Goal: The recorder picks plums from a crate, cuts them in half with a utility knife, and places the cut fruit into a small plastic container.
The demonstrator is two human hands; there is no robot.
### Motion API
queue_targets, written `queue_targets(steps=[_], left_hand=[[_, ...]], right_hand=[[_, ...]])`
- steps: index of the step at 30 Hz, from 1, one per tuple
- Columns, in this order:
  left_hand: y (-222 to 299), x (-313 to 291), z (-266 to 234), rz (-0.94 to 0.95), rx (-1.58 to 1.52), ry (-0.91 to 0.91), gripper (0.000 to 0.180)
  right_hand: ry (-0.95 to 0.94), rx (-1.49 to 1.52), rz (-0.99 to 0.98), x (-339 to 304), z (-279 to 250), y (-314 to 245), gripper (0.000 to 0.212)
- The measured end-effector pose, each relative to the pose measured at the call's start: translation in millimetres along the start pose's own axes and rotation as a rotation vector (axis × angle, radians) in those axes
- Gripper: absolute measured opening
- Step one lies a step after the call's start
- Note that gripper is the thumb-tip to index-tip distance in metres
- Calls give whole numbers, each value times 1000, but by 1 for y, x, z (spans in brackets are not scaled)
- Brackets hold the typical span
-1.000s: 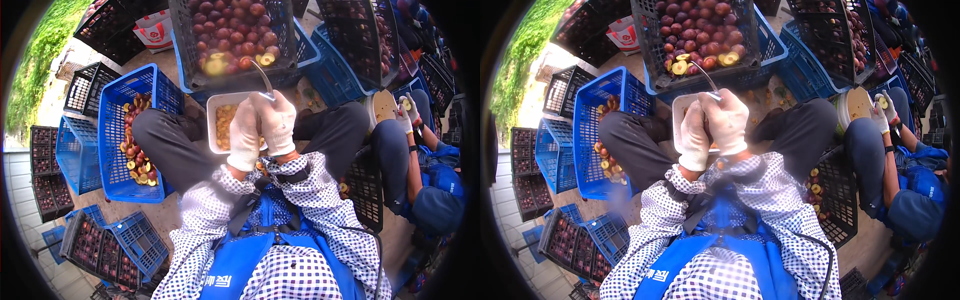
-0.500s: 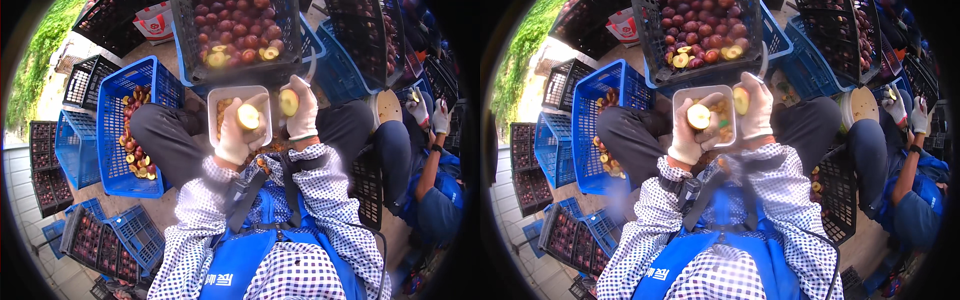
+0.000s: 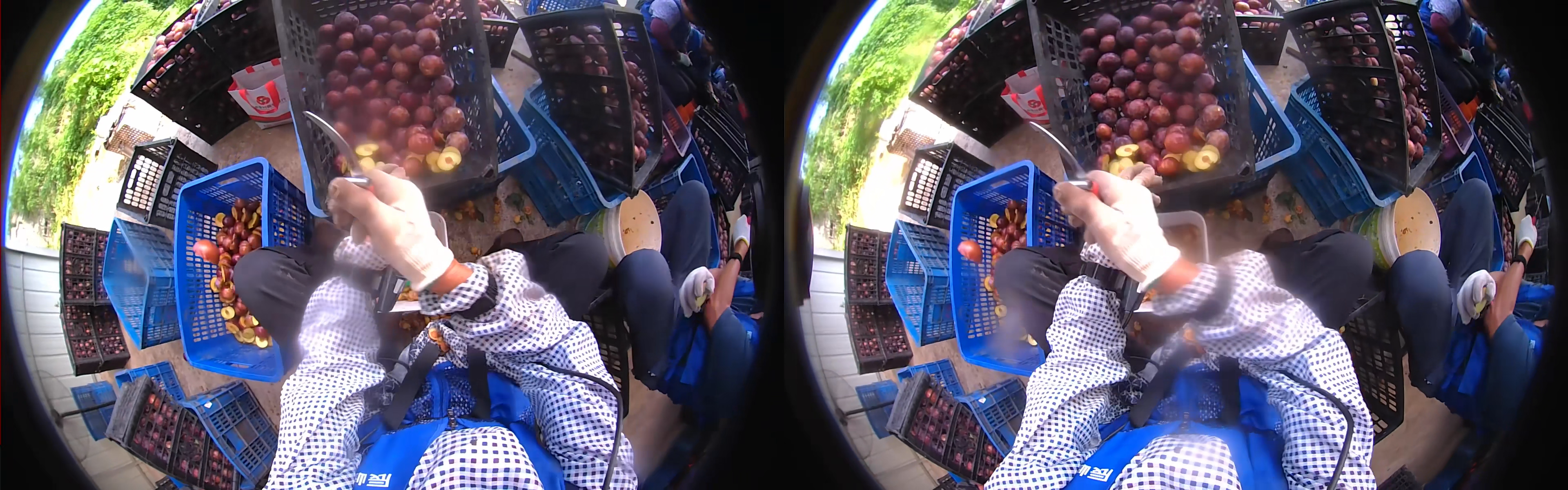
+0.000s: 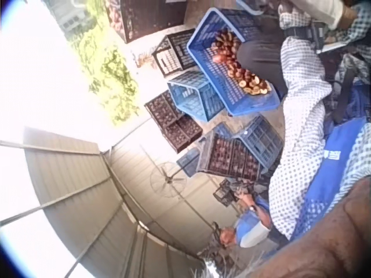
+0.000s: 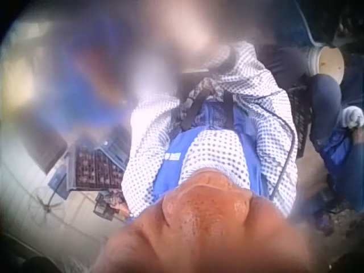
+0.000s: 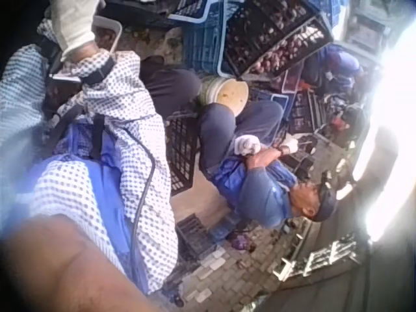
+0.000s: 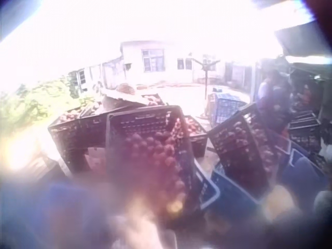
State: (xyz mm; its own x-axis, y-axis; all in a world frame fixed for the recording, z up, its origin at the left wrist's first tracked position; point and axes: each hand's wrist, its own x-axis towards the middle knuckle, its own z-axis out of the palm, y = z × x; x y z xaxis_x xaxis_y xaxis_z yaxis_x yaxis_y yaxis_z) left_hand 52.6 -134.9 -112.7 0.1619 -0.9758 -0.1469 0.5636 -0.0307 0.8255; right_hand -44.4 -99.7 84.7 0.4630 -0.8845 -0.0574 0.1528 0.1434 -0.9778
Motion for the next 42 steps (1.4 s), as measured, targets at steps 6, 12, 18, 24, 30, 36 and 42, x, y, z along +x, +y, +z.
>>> queue_targets(steps=[6, 12, 18, 24, 30, 36, 42], left_hand=[[33, 93, 37, 56, 901, 323, 32], [34, 190, 31, 309, 1803, 277, 56], [61, 198, 8, -162, 731, 113, 36], [117, 71, 86, -357, -314, -196, 51], [106, -38, 85, -280, -436, -415, 68], [91, -121, 90, -231, -264, -157, 63], [85, -154, 99, -276, -287, -12, 58]], right_hand=[[267, -14, 206, -22, -137, 1, 27], [453, 58, 253, -23, -169, -1, 28], [325, 28, 316, -24, -172, 11, 37], [320, 45, 215, -20, -174, 6, 22], [202, 103, -150, -65, -125, -14, 34], [194, -595, -384, -101, -81, 15, 33], [178, -561, -291, -124, -51, 12, 26]])
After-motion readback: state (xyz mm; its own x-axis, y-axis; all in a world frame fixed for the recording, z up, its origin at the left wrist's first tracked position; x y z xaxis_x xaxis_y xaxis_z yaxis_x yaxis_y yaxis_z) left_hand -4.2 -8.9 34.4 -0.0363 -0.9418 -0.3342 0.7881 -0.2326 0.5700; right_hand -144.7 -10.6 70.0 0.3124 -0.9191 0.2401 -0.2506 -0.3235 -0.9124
